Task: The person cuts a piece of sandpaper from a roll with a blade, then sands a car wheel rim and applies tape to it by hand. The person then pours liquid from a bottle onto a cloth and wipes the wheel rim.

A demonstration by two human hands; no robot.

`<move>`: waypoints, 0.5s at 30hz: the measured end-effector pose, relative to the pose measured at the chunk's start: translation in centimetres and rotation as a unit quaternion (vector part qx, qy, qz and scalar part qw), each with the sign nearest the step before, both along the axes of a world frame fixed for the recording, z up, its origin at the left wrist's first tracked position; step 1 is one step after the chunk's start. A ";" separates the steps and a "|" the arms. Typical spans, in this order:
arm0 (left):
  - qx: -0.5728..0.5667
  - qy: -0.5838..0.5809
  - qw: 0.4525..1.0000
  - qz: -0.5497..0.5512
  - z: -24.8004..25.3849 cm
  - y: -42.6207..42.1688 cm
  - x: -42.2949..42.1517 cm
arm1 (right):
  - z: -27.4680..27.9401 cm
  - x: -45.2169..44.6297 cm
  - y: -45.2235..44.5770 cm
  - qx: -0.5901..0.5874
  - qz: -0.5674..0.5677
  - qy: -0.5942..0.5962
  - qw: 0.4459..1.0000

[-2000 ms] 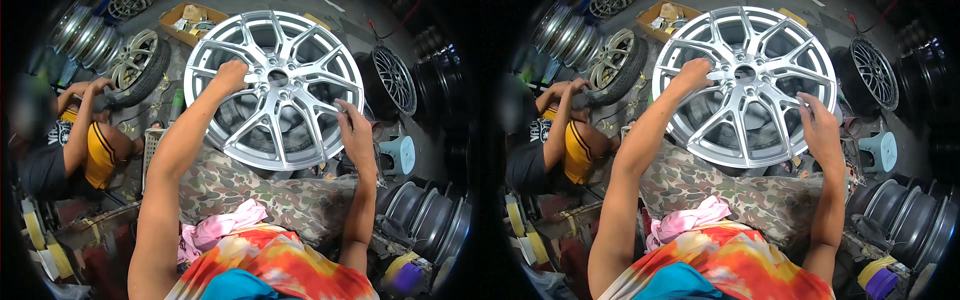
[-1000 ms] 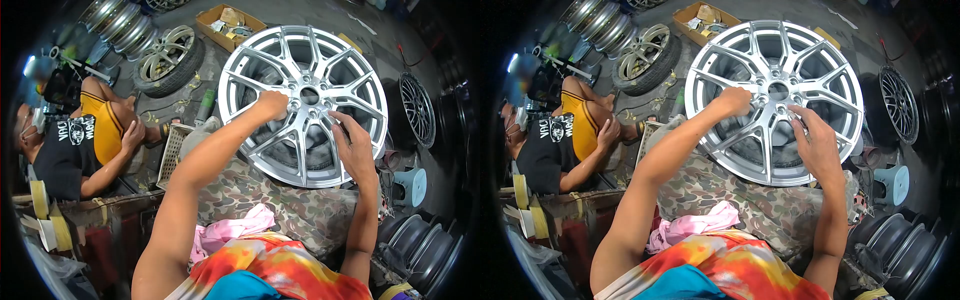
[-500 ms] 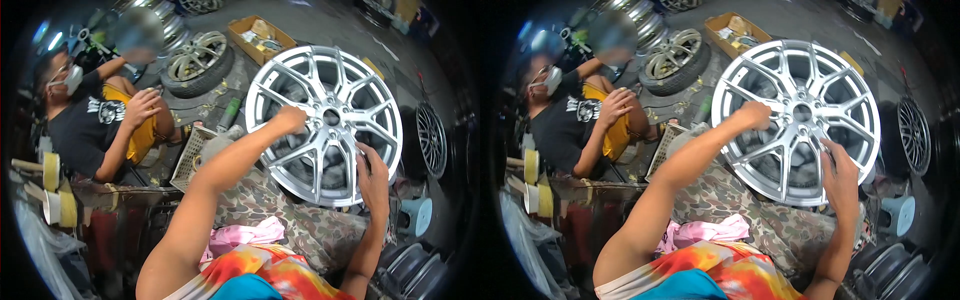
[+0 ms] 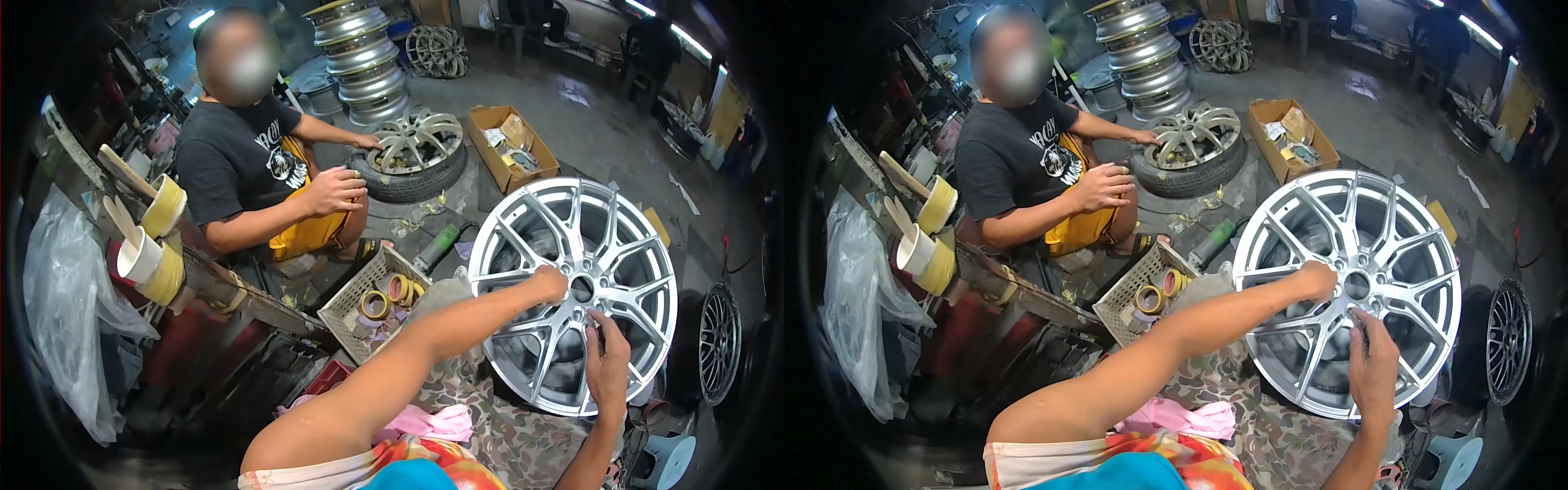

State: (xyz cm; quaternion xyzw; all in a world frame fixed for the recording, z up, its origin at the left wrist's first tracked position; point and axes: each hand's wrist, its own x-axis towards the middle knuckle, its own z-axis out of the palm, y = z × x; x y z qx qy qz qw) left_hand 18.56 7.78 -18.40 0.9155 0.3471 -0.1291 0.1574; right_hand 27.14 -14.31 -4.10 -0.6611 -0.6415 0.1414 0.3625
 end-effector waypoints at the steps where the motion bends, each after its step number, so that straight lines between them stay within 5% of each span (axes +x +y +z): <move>1: 0.004 -0.001 1.000 -0.003 -0.1 0.5 -0.2 | 0.0 -0.1 -0.1 -0.004 -0.003 0.008 1.000; 5: 0.005 -0.031 0.999 -0.034 0.8 1.2 -3.7 | -0.4 1.5 -0.5 -0.023 -0.003 -0.039 0.999; 7: -0.117 -0.030 0.989 0.083 5.0 1.1 -6.0 | -0.9 1.9 -1.4 0.002 -0.032 -0.046 0.998; 15: -0.027 -0.188 0.981 0.021 7.2 1.4 -8.8 | -2.6 6.2 -5.3 -0.042 -0.139 -0.006 0.989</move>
